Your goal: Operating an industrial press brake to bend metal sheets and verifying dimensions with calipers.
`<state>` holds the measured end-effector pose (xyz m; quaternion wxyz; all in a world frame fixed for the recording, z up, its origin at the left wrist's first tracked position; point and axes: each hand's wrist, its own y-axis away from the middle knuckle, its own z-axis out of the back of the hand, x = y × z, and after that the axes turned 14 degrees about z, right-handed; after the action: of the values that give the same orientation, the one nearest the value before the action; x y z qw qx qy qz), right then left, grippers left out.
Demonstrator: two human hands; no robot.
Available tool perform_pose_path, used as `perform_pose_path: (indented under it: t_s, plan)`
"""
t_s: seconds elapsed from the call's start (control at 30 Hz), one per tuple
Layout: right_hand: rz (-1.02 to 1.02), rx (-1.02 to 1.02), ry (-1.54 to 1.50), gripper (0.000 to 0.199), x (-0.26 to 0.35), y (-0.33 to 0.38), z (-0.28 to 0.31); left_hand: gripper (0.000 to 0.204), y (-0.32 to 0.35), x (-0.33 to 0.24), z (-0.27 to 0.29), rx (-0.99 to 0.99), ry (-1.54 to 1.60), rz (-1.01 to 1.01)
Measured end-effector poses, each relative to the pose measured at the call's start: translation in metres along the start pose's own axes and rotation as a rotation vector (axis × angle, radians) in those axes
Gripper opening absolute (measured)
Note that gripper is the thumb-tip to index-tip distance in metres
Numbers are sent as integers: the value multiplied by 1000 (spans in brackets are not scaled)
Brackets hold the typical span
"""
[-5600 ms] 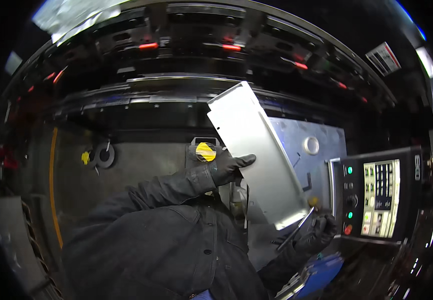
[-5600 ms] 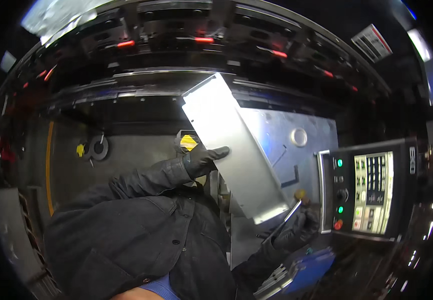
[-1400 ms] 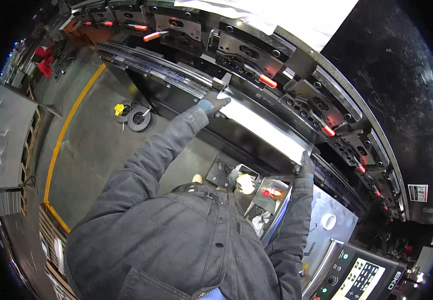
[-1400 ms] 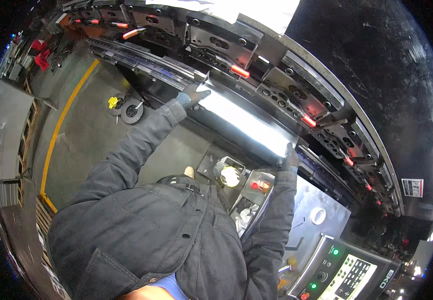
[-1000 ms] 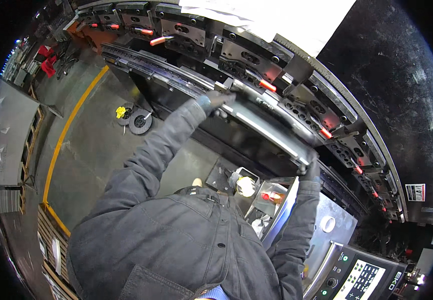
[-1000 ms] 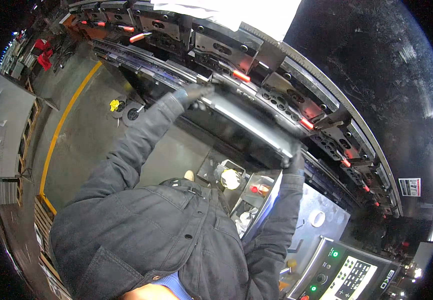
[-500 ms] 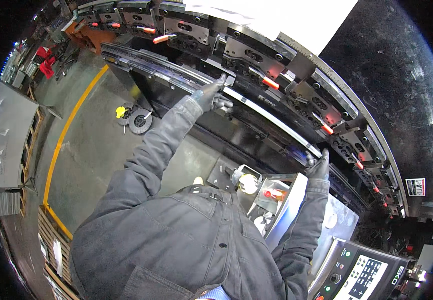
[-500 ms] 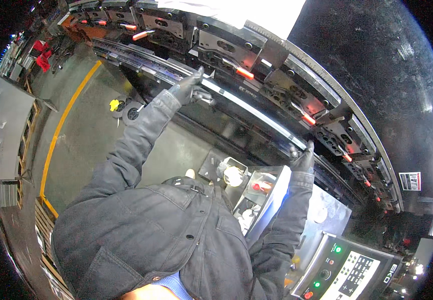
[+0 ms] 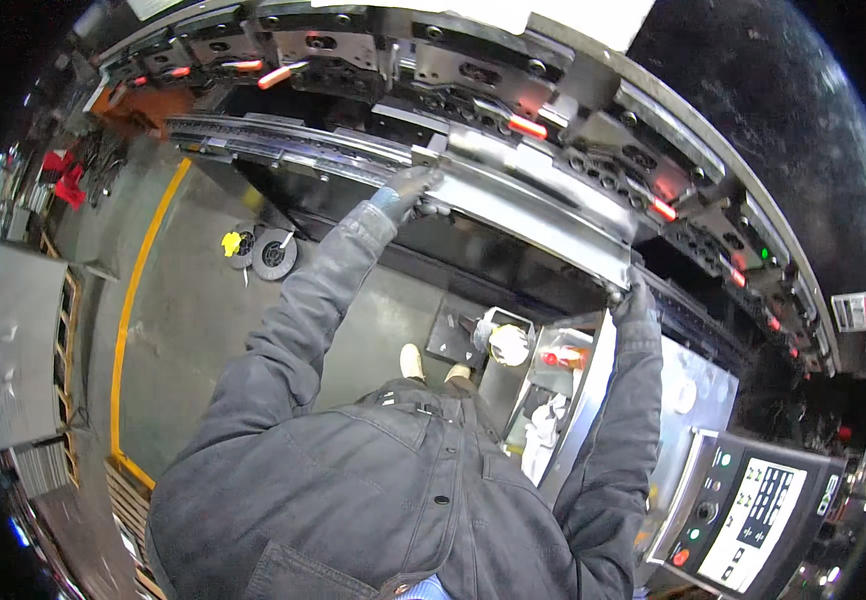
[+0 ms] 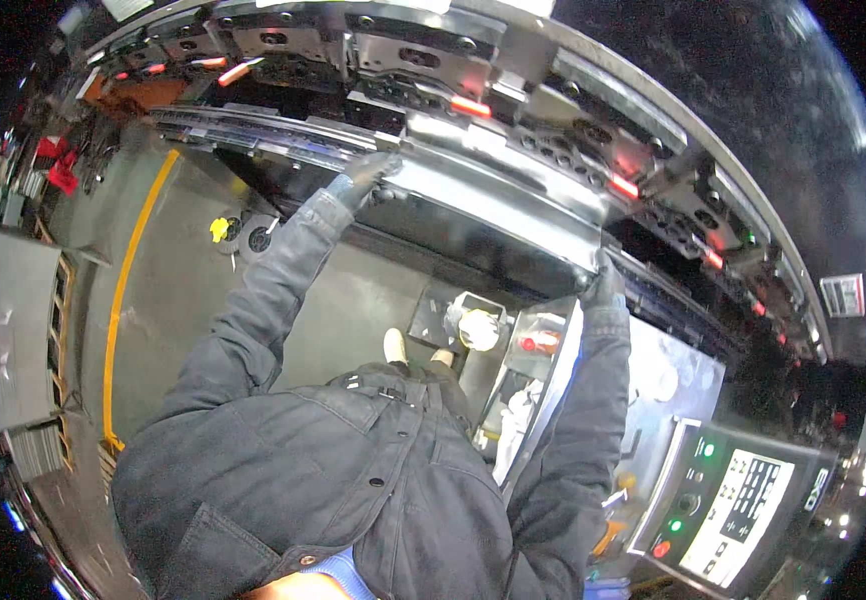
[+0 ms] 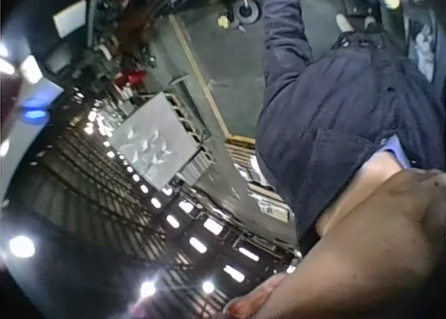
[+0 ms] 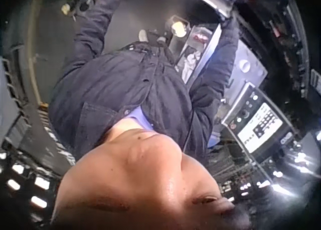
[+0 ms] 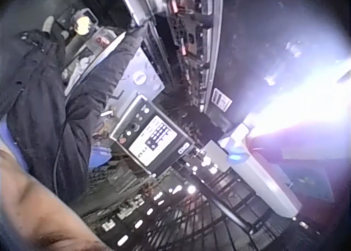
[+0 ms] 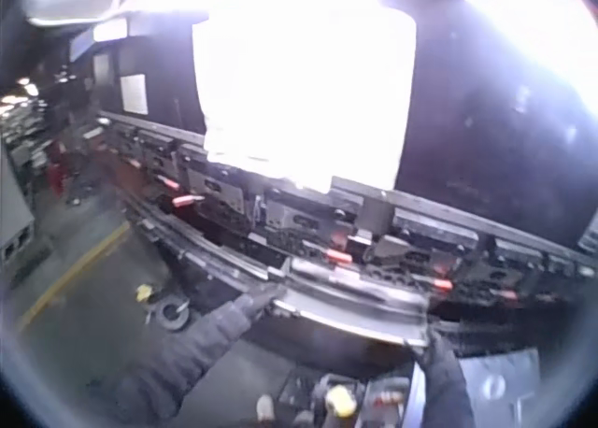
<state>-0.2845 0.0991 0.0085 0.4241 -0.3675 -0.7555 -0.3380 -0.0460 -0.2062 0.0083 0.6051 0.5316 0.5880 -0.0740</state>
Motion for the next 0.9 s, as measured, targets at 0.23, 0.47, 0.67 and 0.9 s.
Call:
perform_pose_path:
  t_s: [0.23, 0.47, 0.67, 0.9]
  plan:
    - [191, -211, 194, 28, 14, 81, 21, 61, 76, 24, -22, 150, -62, -101]
    - [238, -392, 116, 31, 30, 213, 14, 46, 128, 105, -108, 1012, 550, -32]
    - [119, -200, -185, 38, -69, 268, 142, 49, 100, 105, -171, 580, 619, 208]
    - [-79, -723, 1979, 52, -17, 241, 239, 20, 79, 127, -215, 484, -818, -406]
